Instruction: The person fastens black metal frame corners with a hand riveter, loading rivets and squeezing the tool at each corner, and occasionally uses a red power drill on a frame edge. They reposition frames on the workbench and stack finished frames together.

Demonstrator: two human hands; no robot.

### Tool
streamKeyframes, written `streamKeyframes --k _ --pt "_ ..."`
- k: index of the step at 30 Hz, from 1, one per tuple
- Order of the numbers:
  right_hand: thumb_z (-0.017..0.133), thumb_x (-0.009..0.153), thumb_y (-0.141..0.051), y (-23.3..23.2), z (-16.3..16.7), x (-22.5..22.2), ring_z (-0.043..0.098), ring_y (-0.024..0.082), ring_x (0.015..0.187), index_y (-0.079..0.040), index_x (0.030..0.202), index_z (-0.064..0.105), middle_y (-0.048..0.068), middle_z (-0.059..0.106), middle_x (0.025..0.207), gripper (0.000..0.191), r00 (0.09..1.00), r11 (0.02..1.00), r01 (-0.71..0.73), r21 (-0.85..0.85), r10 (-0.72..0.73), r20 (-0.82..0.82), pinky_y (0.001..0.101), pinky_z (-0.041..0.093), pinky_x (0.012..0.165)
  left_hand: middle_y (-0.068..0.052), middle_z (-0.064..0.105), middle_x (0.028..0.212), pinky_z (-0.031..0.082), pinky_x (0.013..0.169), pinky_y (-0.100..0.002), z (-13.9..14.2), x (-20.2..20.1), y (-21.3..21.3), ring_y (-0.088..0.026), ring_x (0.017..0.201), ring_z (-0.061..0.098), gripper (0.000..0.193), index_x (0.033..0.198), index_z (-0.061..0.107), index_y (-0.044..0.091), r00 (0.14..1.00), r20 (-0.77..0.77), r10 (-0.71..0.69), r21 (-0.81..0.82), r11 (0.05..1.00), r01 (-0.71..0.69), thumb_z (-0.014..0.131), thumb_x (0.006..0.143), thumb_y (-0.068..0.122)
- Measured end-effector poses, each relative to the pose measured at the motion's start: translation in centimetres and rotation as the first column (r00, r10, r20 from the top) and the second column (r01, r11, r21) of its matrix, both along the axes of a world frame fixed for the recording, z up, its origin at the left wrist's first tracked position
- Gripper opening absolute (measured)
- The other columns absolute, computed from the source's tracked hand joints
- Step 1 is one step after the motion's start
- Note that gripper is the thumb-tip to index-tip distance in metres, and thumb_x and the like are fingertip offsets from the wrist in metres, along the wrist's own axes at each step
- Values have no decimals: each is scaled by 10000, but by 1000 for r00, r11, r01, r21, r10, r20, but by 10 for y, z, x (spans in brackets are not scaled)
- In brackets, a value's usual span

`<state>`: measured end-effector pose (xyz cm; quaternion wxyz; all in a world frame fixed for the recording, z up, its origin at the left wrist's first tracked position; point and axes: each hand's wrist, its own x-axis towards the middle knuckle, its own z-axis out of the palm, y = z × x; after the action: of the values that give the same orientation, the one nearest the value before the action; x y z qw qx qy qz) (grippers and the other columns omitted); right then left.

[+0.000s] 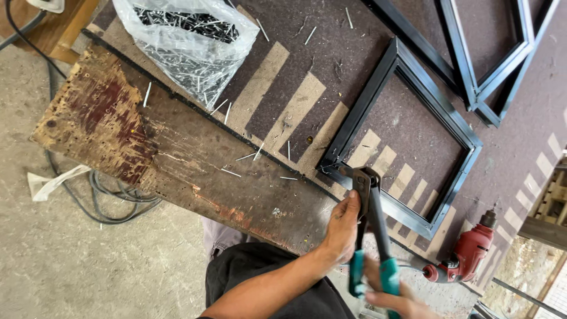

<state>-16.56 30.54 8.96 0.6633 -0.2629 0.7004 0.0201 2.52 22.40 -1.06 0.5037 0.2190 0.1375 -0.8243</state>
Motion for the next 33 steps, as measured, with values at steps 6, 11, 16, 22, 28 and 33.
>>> streamKeyframes --k 6,11,16,22,28,33 --pt "813 919 -112 24 -60 33 588 442 790 68 1223 575 302 615 945 426 941 990 -65 124 102 -323 658 497 776 -48 680 786 563 645 -351 1 10 -3 -180 697 662 465 992 674 124 999 -32 -36 -2 999 36 527 977 565" --pt "764 731 -278 -7 -13 13 693 216 1042 -120 1249 636 111 757 1099 556 783 792 611 23 -599 -171 378 497 953 -30 685 893 575 712 -329 -2 2 0 -136 769 647 508 1072 668 65 999 33 11 -61 998 -9 534 1055 555" --pt "817 705 -222 -10 -6 19 640 137 1171 -187 1382 510 12 690 1248 744 988 986 -40 165 63 -138 350 453 1033 -25 682 916 545 706 -309 -2 -5 2 -122 767 624 483 1109 688 65 998 26 58 6 998 -58 562 1066 530" --pt "835 740 -181 6 -44 46 700 326 888 8 1269 565 237 721 988 624 937 984 -170 46 176 -302 481 564 830 -46 668 781 557 609 -339 3 10 0 -187 685 676 454 957 660 116 996 -88 -11 13 1000 12 518 979 546" --pt "788 709 -119 -17 11 12 514 167 1367 -111 1533 380 74 578 1465 920 984 992 5 -128 18 180 327 350 1134 -7 649 832 565 738 -366 -4 0 -4 -144 733 624 466 994 668 99 999 -7 33 -41 999 -34 528 1059 539" --pt "885 678 -182 -5 -29 27 658 245 1171 -88 1444 512 127 709 1227 857 926 970 -185 159 226 -301 375 471 1063 -12 687 925 539 798 -339 -10 -6 2 -116 814 623 458 1070 699 74 997 61 35 20 999 -37 534 1062 501"
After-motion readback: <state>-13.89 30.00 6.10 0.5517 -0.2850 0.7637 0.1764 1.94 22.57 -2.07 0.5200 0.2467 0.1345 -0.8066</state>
